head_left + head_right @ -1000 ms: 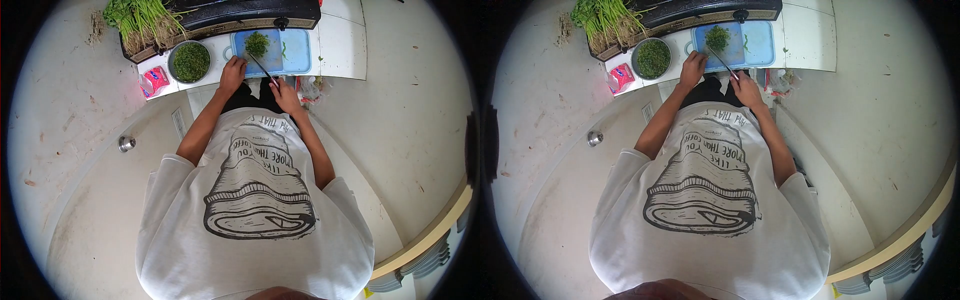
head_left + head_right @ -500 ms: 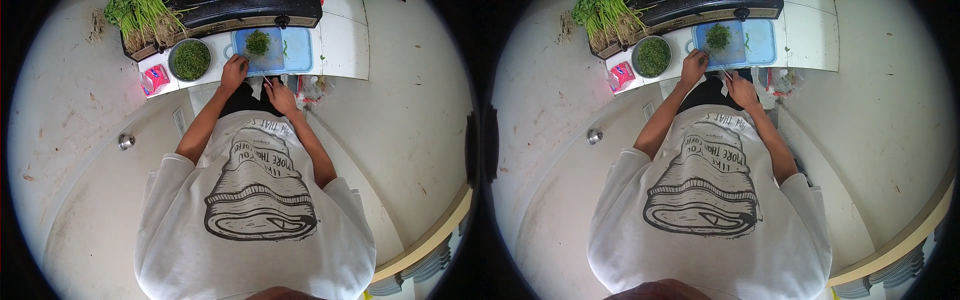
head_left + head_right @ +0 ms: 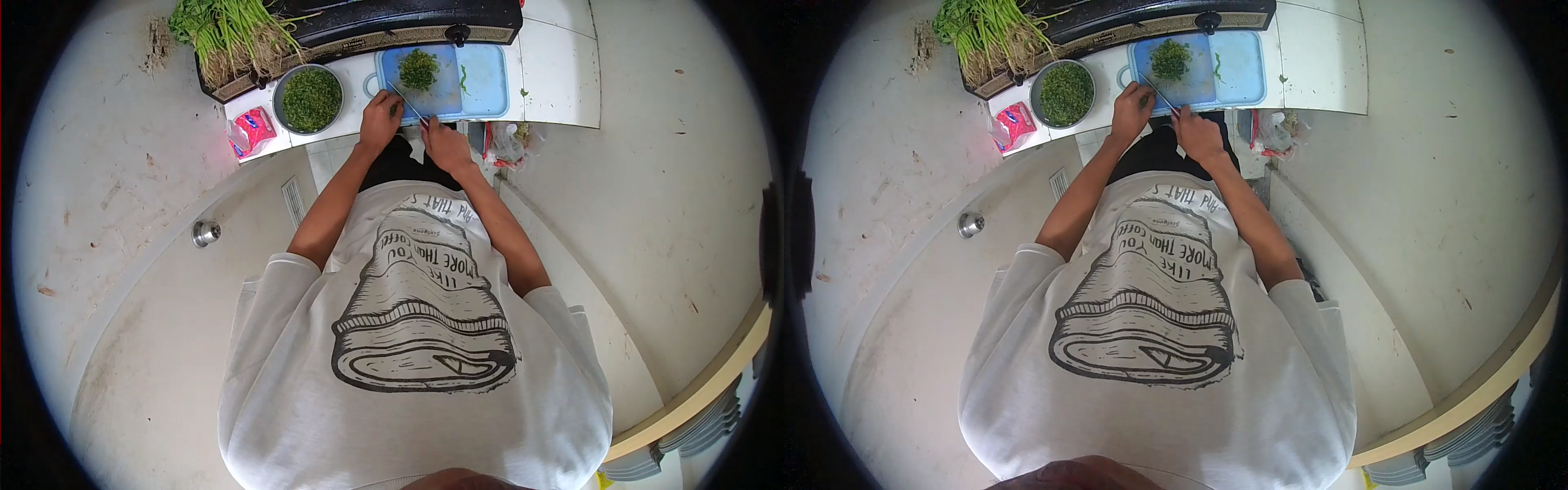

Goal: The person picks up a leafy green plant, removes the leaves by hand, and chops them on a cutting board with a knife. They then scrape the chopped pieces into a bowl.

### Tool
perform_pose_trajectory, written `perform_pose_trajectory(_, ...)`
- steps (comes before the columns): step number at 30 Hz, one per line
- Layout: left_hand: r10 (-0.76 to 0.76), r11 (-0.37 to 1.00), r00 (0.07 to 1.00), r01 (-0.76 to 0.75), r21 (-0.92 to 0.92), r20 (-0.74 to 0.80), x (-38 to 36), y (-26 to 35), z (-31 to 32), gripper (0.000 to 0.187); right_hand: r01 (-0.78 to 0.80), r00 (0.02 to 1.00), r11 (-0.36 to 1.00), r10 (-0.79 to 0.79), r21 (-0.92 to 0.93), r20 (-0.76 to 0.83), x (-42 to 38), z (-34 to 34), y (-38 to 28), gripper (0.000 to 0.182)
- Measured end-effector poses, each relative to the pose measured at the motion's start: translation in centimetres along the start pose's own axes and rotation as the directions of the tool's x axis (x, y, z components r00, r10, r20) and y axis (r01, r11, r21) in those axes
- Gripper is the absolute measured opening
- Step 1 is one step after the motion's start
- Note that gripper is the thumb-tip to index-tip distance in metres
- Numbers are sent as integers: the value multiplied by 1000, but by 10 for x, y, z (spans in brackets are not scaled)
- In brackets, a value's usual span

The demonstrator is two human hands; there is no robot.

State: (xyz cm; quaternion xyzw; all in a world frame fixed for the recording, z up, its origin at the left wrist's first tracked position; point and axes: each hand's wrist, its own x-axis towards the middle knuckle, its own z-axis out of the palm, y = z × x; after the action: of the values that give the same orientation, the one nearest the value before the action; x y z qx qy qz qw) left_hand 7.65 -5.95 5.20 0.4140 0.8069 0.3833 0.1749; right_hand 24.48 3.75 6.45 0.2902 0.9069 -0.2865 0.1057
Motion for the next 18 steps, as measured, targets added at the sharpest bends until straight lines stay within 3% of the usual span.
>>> perform_pose_trajectory(14,24,999,997,-26,-28,-72,-2,-1,2,11,28,999,1000,-28,4,-33,6,-4,6,36)
perform_pose_trajectory(18,-31,1000,999,30,-7,-38,-4,5,-2,9,57,997,998,-56,18,-50,5,-1,7,37)
